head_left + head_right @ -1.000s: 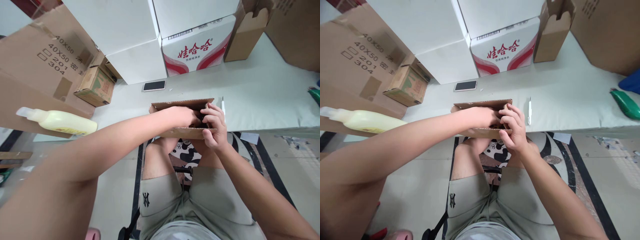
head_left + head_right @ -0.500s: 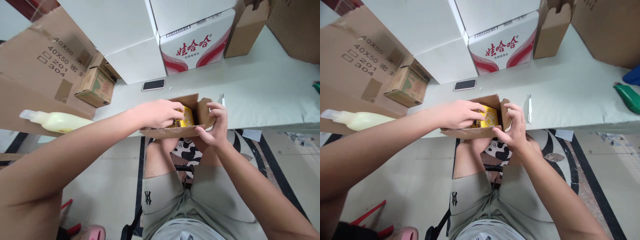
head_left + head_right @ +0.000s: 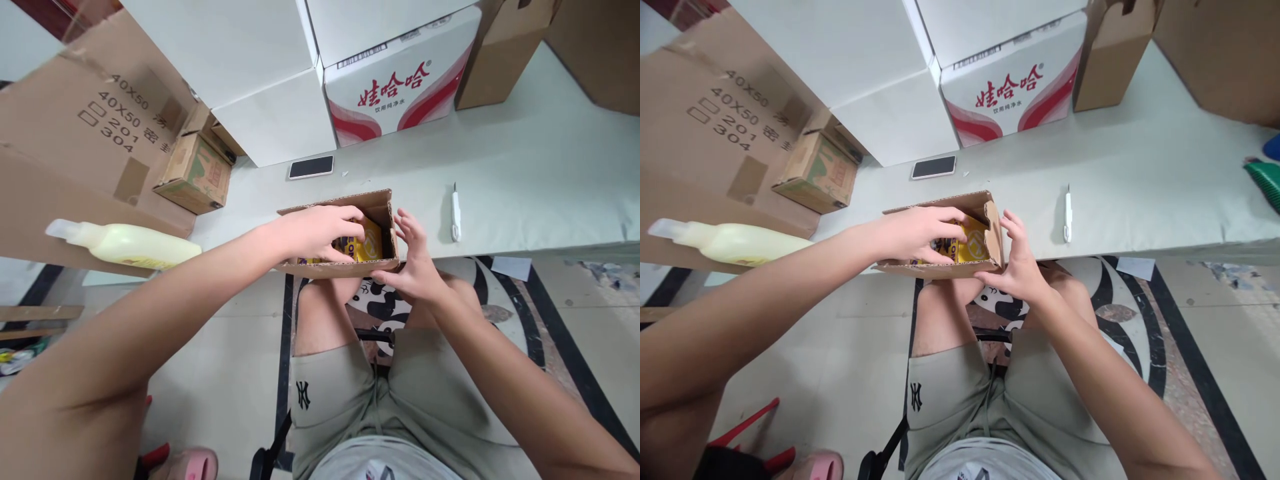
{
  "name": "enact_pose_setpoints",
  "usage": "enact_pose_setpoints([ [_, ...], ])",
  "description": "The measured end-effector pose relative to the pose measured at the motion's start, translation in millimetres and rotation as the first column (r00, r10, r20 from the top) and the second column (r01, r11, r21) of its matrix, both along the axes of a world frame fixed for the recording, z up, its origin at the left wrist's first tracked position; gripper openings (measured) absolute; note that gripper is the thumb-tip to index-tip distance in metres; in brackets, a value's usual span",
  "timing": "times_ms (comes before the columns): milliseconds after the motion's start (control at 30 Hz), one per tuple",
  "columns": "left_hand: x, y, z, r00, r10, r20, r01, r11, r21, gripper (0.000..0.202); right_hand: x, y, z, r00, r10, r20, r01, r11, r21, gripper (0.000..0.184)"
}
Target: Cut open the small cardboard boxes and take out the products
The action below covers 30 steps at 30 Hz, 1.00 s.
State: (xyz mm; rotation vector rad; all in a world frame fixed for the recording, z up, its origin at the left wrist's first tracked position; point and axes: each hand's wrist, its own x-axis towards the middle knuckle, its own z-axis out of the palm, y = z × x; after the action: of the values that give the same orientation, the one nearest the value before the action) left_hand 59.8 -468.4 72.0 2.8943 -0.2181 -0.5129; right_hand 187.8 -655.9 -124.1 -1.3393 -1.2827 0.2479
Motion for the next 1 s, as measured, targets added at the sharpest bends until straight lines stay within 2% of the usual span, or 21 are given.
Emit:
enact_pose_setpoints([
  [100,5,-4,-0.8,0.998,-0.052,-0.038,0.053,0.998,0.046,0.027,10,4,-4.3,0.978,0.197,-0.063,-0.203,0.974,-0.104,0.134],
  [200,6,-3,-3.7,0.996,-0.072,-0.044,0.076,0.994,0.080,0.023,17,11,-5.2,0.944,0.304,-0.124,-0.318,0.942,-0.105,0.140],
  [333,2,5,-6.2,0.994,-0.111,-0.001,0.111,0.992,0.060,0.021,17,18,-7.7,0.960,0.257,-0.112,-0.266,0.962,-0.068,0.138],
  [467,-9,12,-2.5,0.993,-0.094,0.075,0.090,0.994,0.060,0.038,13,22,-9.6,0.954,0.266,-0.137,-0.276,0.959,-0.061,0.137],
  [567,-24,20,5.1,0.991,-0.016,0.135,0.015,1.000,0.009,0.041,12,22,-9.8,0.959,0.250,-0.135,-0.260,0.964,-0.061,0.136],
  [700,-57,33,14.0,0.969,0.185,0.163,-0.186,0.983,-0.012,0.037,13,21,-11.4,0.963,0.242,-0.121,-0.249,0.967,-0.046,0.132],
  [767,-70,34,16.3,0.935,0.319,0.155,-0.322,0.947,-0.006,0.034,13,21,-12.9,0.959,0.259,-0.115,-0.265,0.964,-0.036,0.132],
  [833,-75,27,18.9,0.871,0.469,0.144,-0.475,0.880,0.009,0.033,12,21,-15.0,0.954,0.276,-0.121,-0.283,0.958,-0.044,0.134],
  [933,-64,4,26.0,0.706,0.700,0.106,-0.708,0.700,0.096,0.037,12,21,-18.6,0.949,0.279,-0.146,-0.291,0.954,-0.071,0.138],
  [1000,-47,-13,31.7,0.588,0.807,0.056,-0.799,0.569,0.197,0.054,12,21,-20.3,0.952,0.266,-0.151,-0.280,0.956,-0.084,0.139],
])
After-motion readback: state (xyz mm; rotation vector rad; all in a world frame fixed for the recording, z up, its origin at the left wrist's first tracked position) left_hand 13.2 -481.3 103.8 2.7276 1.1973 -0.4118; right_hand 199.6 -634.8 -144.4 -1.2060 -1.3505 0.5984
